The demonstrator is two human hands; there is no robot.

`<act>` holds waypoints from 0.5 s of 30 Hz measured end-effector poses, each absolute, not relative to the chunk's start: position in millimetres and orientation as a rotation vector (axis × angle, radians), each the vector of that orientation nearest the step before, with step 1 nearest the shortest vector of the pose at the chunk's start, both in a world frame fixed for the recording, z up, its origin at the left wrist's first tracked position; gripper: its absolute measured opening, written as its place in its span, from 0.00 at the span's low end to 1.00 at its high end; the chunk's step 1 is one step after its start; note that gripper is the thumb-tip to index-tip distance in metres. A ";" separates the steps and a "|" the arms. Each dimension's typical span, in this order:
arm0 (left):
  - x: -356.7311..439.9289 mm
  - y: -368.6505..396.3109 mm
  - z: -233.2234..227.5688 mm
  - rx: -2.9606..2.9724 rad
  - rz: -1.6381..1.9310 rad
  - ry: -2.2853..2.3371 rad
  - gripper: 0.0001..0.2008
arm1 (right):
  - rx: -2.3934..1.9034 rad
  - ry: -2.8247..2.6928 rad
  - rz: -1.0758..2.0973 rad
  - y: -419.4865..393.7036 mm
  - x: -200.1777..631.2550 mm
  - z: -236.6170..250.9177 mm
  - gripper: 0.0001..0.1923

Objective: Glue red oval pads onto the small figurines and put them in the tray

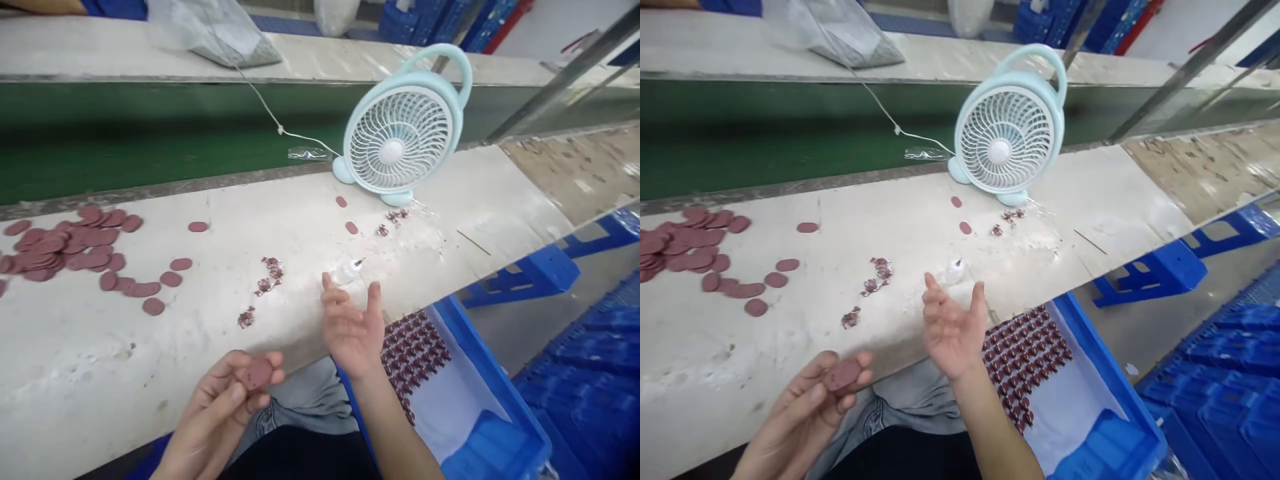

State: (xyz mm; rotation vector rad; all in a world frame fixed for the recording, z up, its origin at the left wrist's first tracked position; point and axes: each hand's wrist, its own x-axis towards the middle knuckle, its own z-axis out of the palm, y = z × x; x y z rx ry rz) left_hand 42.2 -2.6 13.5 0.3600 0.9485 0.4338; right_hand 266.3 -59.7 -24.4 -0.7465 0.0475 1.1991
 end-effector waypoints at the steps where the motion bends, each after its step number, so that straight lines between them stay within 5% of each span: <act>1: 44.4 -6.0 12.4 0.348 0.435 0.908 0.16 | -0.677 0.056 1.196 -46.3 269.4 -24.6 0.39; 7: 40.7 -10.5 -10.0 0.307 0.478 0.659 0.13 | -0.489 0.063 1.287 -31.8 261.5 -8.0 0.25; 15: 48.4 -11.1 -21.2 0.239 0.537 0.589 0.13 | -1.243 -0.548 0.871 -79.2 203.9 7.2 0.18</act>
